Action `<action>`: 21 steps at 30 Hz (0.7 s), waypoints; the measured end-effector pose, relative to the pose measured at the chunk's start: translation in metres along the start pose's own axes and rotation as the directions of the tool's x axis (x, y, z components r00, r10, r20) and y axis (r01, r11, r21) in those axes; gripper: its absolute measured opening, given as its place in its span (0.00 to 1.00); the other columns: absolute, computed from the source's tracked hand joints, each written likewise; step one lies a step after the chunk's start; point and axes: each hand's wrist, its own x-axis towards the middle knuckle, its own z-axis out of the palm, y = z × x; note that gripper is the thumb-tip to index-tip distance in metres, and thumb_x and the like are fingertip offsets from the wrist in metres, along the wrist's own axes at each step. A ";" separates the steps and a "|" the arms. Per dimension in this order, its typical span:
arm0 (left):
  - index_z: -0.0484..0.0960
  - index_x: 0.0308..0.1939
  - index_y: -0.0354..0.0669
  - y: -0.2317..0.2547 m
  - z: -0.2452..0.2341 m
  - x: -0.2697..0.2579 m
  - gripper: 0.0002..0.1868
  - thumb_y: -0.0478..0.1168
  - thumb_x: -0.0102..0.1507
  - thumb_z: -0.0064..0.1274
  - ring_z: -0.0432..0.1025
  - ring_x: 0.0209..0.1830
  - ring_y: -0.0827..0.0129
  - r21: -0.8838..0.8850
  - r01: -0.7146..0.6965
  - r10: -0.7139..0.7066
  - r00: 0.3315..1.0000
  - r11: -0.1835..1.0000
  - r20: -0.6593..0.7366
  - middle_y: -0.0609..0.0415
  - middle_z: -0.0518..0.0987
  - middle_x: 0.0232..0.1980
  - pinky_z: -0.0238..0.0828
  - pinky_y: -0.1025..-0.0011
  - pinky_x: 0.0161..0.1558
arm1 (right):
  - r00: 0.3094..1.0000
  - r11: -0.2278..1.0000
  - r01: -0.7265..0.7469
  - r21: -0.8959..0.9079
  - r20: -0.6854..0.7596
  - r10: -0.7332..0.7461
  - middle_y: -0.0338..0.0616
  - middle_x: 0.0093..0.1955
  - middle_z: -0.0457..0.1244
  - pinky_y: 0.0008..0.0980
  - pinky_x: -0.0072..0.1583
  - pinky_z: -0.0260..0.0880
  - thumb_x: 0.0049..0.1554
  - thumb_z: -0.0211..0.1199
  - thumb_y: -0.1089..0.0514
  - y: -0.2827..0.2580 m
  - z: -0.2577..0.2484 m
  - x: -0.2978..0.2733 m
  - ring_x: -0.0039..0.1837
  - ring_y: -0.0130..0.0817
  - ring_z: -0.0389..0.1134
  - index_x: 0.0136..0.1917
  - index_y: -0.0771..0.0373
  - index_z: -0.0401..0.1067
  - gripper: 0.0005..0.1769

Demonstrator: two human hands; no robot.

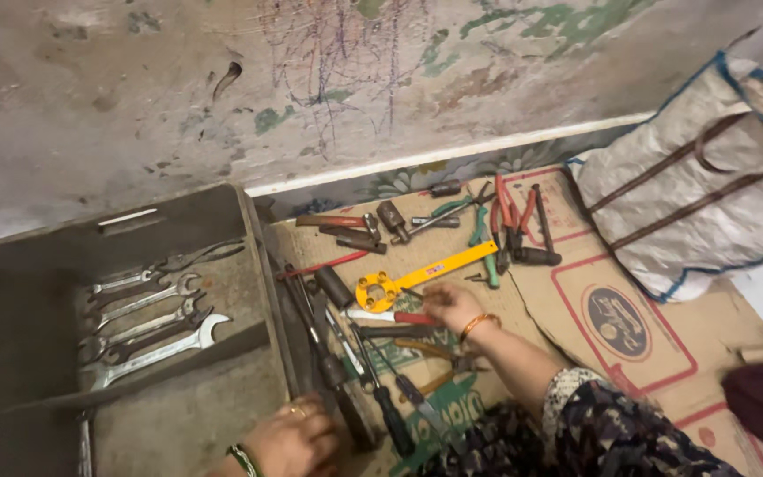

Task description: The person sits on the floor and organizes various hand tools, including wrenches, pliers, and screwdrivers, into a grey plastic toolbox. They pick up individual tools, inspect them, and place them into designated compartments within the box.

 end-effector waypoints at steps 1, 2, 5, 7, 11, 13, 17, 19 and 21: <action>0.83 0.39 0.46 -0.008 0.008 0.002 0.15 0.49 0.54 0.61 0.72 0.57 0.54 0.010 -0.043 0.043 0.999 0.999 -0.033 0.53 0.79 0.48 0.66 0.57 0.63 | 0.996 0.994 -0.061 0.094 -0.058 0.067 0.45 0.47 0.69 0.35 0.43 0.71 0.56 0.65 0.61 0.000 -0.009 0.017 0.42 0.38 0.69 0.63 0.62 0.70 0.22; 0.83 0.38 0.47 -0.012 0.015 0.001 0.15 0.50 0.53 0.60 0.72 0.55 0.56 -0.032 0.036 -0.036 0.999 0.999 -0.009 0.53 0.79 0.46 0.66 0.57 0.61 | 0.995 0.992 0.030 0.125 -0.095 -0.018 0.45 0.50 0.69 0.32 0.46 0.72 0.57 0.66 0.61 -0.002 -0.015 0.036 0.45 0.35 0.70 0.63 0.65 0.71 0.21; 0.86 0.40 0.50 -0.016 0.036 -0.006 0.15 0.49 0.53 0.56 0.73 0.53 0.62 -0.080 0.141 -0.143 0.989 0.987 -0.023 0.56 0.79 0.43 0.66 0.61 0.57 | 0.946 0.973 0.148 -0.176 -0.260 -0.191 0.47 0.55 0.71 0.32 0.58 0.73 0.56 0.66 0.61 0.004 -0.027 0.080 0.56 0.37 0.73 0.64 0.65 0.72 0.22; 0.87 0.47 0.53 -0.023 0.045 -0.013 0.21 0.47 0.53 0.49 0.72 0.54 0.67 0.011 0.035 -0.032 0.984 0.999 -0.174 0.60 0.80 0.47 0.66 0.69 0.56 | 0.863 0.792 0.213 -0.572 -0.270 -0.426 0.51 0.60 0.69 0.38 0.65 0.69 0.53 0.64 0.63 0.010 -0.037 0.087 0.64 0.44 0.69 0.65 0.64 0.71 0.26; 0.81 0.37 0.55 -0.028 0.063 -0.015 0.12 0.47 0.53 0.47 0.73 0.50 0.67 0.166 0.041 0.000 0.971 0.985 -0.239 0.61 0.78 0.44 0.66 0.66 0.54 | 0.786 0.260 0.215 -0.941 0.008 -0.618 0.49 0.69 0.62 0.53 0.71 0.54 0.49 0.59 0.65 0.008 -0.044 0.078 0.72 0.53 0.56 0.66 0.59 0.72 0.30; 0.79 0.33 0.55 -0.029 0.068 -0.018 0.09 0.47 0.51 0.48 0.74 0.47 0.67 0.158 0.037 -0.003 0.978 0.987 -0.207 0.61 0.78 0.42 0.67 0.66 0.52 | 0.843 0.228 0.155 -0.961 0.008 -0.537 0.43 0.67 0.63 0.53 0.70 0.54 0.52 0.57 0.62 0.007 -0.042 0.063 0.72 0.50 0.56 0.65 0.53 0.74 0.26; 0.79 0.30 0.55 -0.023 0.072 -0.023 0.07 0.46 0.50 0.48 0.75 0.45 0.70 0.012 0.138 -0.136 0.983 0.990 -0.127 0.62 0.78 0.40 0.69 0.66 0.52 | 0.891 0.248 0.154 -0.957 0.025 -0.453 0.36 0.63 0.66 0.45 0.68 0.61 0.56 0.59 0.57 0.002 -0.043 0.037 0.68 0.43 0.62 0.63 0.45 0.75 0.21; 0.79 0.30 0.56 -0.024 0.074 -0.022 0.08 0.46 0.49 0.48 0.75 0.45 0.70 0.020 0.138 -0.133 0.977 0.990 -0.166 0.62 0.77 0.39 0.69 0.67 0.51 | 0.889 0.254 0.203 -0.946 0.069 -0.452 0.36 0.62 0.66 0.44 0.67 0.63 0.54 0.62 0.56 -0.002 -0.047 0.032 0.66 0.42 0.64 0.63 0.45 0.75 0.22; 0.78 0.31 0.55 -0.028 0.077 -0.024 0.08 0.47 0.50 0.48 0.74 0.45 0.68 0.095 0.084 -0.064 0.979 0.992 -0.194 0.61 0.78 0.41 0.68 0.67 0.50 | 0.887 0.274 0.244 -0.930 0.100 -0.450 0.36 0.60 0.66 0.42 0.65 0.65 0.51 0.65 0.55 -0.005 -0.049 0.026 0.65 0.41 0.64 0.62 0.46 0.75 0.24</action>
